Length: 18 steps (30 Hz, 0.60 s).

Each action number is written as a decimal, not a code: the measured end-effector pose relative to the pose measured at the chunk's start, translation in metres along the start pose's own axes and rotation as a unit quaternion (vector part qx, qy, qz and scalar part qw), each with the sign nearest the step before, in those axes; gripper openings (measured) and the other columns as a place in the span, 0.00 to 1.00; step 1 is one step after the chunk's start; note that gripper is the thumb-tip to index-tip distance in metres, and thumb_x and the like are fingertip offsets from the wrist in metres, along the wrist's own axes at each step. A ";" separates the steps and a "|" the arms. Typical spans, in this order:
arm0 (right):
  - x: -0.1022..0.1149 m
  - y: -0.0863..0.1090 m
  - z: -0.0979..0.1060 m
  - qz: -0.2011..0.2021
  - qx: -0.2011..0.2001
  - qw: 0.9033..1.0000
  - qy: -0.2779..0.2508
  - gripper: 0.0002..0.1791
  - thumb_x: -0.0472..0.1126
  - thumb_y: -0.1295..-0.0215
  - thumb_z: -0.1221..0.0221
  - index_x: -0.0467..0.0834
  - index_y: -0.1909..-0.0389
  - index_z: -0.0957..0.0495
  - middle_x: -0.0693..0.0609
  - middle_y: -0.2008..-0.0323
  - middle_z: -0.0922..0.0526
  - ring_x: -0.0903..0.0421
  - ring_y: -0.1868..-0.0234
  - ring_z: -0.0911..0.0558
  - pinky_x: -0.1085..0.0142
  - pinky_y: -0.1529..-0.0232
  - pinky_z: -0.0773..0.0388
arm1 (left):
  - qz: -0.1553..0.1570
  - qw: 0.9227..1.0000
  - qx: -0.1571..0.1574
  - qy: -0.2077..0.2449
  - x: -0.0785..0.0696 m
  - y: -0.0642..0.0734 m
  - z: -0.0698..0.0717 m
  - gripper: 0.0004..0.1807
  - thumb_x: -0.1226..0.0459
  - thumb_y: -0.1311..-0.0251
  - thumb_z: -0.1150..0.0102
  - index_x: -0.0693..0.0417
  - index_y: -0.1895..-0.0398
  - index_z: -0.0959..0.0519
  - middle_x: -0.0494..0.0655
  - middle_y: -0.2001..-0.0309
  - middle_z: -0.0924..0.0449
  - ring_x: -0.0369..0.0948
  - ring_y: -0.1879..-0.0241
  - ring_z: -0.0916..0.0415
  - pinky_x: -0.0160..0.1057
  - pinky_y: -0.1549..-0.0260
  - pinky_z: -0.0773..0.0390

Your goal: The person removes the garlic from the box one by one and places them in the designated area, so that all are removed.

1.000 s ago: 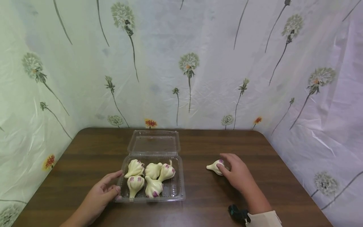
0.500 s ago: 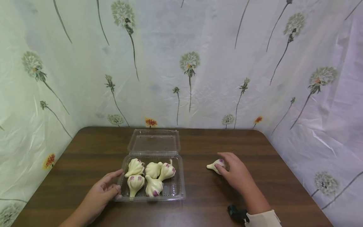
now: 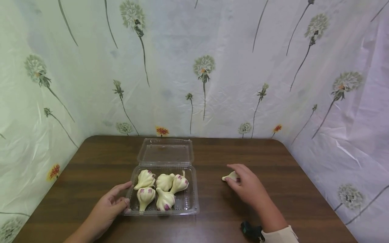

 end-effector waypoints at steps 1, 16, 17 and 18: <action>0.001 0.000 0.000 0.000 0.003 1.000 -0.002 0.26 0.50 0.26 0.35 0.47 0.31 0.24 0.45 0.35 0.21 0.42 0.40 0.19 0.44 0.48 0.17 | -0.003 1.000 0.001 0.001 0.000 0.000 0.000 0.32 0.76 0.31 0.40 0.60 0.24 0.32 0.54 0.25 0.37 0.39 0.65 0.18 0.34 0.64 0.14; 0.027 -0.004 -0.010 0.043 0.004 0.999 -0.004 0.28 0.50 0.29 0.33 0.48 0.31 0.23 0.47 0.36 0.20 0.45 0.39 0.18 0.41 0.43 0.19 | -0.008 1.000 0.002 0.005 -0.003 0.001 -0.001 0.32 0.76 0.31 0.40 0.60 0.24 0.32 0.55 0.26 0.36 0.39 0.66 0.18 0.34 0.65 0.14; 0.028 -0.004 -0.011 0.044 0.004 0.999 -0.003 0.28 0.50 0.29 0.32 0.48 0.31 0.23 0.48 0.36 0.20 0.45 0.39 0.18 0.41 0.42 0.19 | -0.009 1.000 0.001 0.005 -0.003 0.001 -0.001 0.32 0.76 0.32 0.40 0.60 0.24 0.32 0.55 0.27 0.36 0.39 0.66 0.18 0.34 0.65 0.14; 0.030 -0.005 -0.011 0.046 0.006 0.999 -0.002 0.28 0.50 0.29 0.32 0.48 0.31 0.23 0.48 0.36 0.19 0.44 0.38 0.19 0.41 0.42 0.19 | -0.012 1.000 0.000 0.004 -0.004 0.001 -0.001 0.32 0.76 0.32 0.40 0.60 0.24 0.32 0.56 0.27 0.35 0.39 0.66 0.18 0.34 0.65 0.14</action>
Point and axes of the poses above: each hand's wrist, its own y-axis away from the middle knuckle, its own z-axis out of the back of the hand, x = y × z, the point moved 6 cm from there along -y, towards the middle knuckle
